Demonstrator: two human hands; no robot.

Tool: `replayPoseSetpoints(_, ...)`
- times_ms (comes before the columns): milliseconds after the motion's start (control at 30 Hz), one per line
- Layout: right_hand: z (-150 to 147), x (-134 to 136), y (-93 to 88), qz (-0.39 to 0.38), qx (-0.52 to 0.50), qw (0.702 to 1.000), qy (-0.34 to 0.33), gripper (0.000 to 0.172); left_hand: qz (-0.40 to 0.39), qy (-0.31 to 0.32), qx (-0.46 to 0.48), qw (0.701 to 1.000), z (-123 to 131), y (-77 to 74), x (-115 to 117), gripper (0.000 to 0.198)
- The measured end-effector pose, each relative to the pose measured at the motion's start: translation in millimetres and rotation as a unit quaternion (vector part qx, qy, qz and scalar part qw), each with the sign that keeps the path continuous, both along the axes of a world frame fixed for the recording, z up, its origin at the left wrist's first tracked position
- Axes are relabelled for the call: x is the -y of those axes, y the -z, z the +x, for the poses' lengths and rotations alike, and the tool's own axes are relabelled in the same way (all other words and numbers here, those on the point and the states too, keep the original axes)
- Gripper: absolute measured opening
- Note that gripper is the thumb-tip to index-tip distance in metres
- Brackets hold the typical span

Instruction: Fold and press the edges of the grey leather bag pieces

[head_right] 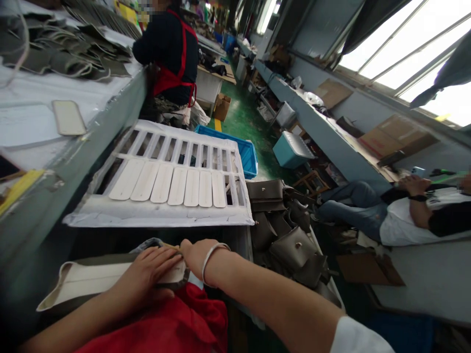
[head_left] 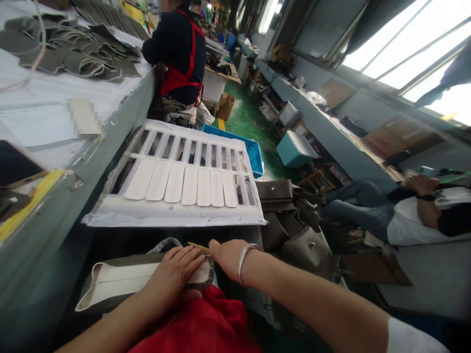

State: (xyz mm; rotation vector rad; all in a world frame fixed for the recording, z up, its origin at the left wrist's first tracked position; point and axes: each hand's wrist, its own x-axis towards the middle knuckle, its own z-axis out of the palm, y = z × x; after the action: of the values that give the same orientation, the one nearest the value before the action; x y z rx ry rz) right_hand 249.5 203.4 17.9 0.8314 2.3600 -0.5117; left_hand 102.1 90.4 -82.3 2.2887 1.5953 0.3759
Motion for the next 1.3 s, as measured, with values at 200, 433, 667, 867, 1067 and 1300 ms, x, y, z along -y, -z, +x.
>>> replayPoseSetpoints(200, 73, 25, 35.7, -0.144, -0.235, 0.916, 0.292, 0.020, 0.000, -0.006, -0.055, 0.998, 6, -0.7, 6, 0.061)
replayPoseSetpoints(433, 84, 50, 58.9, -0.169, -0.316, 0.852, 0.382, 0.023, -0.014, -0.008, -0.057, 0.998, 5, 2.4, 11, 0.070)
replayPoseSetpoints(667, 72, 43, 33.7, -0.118, -0.211, 0.924, 0.297, 0.017, 0.007, -0.014, -0.034, 0.999, 1, 12.6, 11, 0.077)
replayPoseSetpoints(867, 79, 32, 24.7, -0.130, -0.146, 0.945, 0.264, 0.023, -0.001, -0.013, -0.040, 0.999, 1, 10.4, 10, 0.077)
replayPoseSetpoints(1067, 71, 30, 21.3, -0.051, -0.095, 0.973, 0.204, 0.025, -0.006, -0.009, -0.035, 0.999, 2, 7.9, 9, 0.077)
replayPoseSetpoints(1300, 59, 35, 22.9, -0.005, -0.085, 0.985, 0.152, 0.021, -0.010, -0.016, -0.038, 0.999, 4, 5.6, 9, 0.074)
